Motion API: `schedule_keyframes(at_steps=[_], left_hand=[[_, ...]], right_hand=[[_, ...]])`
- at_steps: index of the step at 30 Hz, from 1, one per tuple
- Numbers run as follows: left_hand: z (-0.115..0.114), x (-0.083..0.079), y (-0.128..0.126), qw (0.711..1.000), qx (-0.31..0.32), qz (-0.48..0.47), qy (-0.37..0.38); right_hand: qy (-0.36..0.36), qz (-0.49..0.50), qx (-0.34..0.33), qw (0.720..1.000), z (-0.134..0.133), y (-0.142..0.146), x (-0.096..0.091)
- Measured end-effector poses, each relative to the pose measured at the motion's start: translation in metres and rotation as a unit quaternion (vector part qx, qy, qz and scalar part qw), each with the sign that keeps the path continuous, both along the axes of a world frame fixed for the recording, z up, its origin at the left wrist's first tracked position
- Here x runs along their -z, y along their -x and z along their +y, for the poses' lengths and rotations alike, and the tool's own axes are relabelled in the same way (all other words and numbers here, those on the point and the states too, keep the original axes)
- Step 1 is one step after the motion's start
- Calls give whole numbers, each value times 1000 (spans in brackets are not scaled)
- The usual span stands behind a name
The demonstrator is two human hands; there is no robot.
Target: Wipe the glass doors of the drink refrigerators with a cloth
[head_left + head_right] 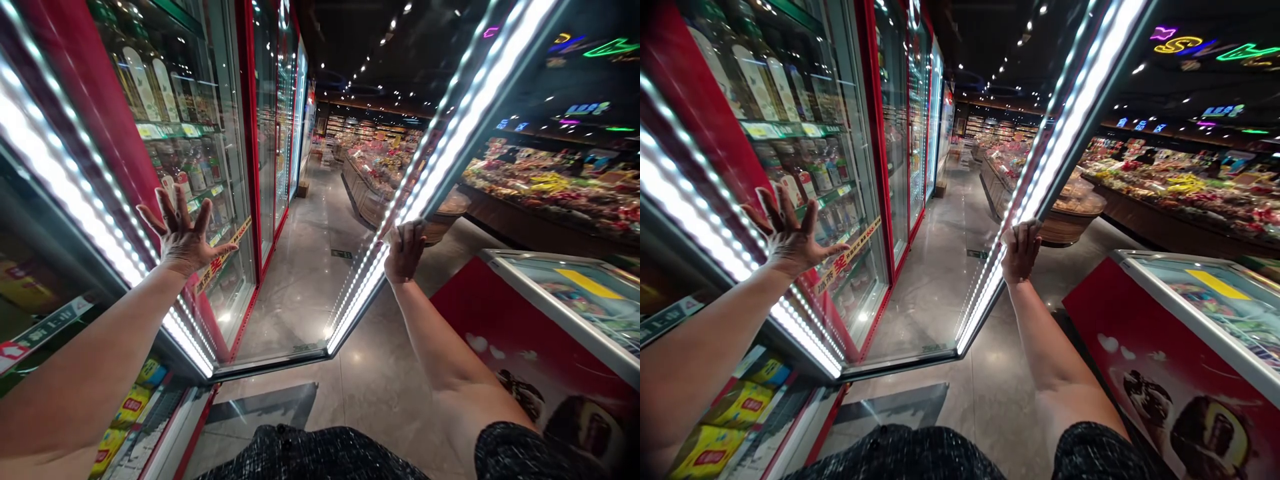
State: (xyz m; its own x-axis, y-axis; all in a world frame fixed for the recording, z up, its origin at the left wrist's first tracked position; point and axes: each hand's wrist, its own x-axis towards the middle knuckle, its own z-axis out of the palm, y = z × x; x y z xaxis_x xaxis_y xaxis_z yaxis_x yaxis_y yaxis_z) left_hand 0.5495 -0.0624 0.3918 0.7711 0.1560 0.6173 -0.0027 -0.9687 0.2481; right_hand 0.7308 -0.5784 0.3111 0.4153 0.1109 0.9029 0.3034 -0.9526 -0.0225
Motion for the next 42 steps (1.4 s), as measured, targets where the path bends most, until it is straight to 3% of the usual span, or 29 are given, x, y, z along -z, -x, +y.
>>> schedule_keyframes(at_steps=[3, 8, 10, 15, 17, 23, 30, 35, 37, 42], left_hand=[[0, 1, -1, 1000, -14, 0, -13], [-3, 0, 1, 1000, -18, -9, -23], [-4, -1, 1, 999, -15, -15, -26], [0, 3, -2, 999, -7, -20, -28], [3, 6, -4, 999, -7, -23, -23], [1, 9, -4, 1000, -7, -25, -6], [-5, 4, 0, 1000, -3, -30, -8], [-7, 10, 0, 1000, -2, -29, -7], [-10, 15, 0, 1000, -5, -29, -5], [-17, 27, 0, 1000, -10, -19, 16]], right_hand=[[-31, 19, -1, 999, 7, 5, 13], [-63, -6, -56, 996, 29, -1, -26], [-79, -10, -79, 994, 42, 0, -33], [-114, 2, -160, 981, 72, 12, -5], [-126, 3, -178, 976, 77, 12, -5], [-157, -43, -200, 966, 82, -1, -43], [-133, -41, -208, 968, 94, 11, -7], [-163, -24, -192, 967, 109, 7, -33], [-159, -9, -187, 969, 116, 8, -34], [-87, -2, -200, 976, 131, 29, 13]])
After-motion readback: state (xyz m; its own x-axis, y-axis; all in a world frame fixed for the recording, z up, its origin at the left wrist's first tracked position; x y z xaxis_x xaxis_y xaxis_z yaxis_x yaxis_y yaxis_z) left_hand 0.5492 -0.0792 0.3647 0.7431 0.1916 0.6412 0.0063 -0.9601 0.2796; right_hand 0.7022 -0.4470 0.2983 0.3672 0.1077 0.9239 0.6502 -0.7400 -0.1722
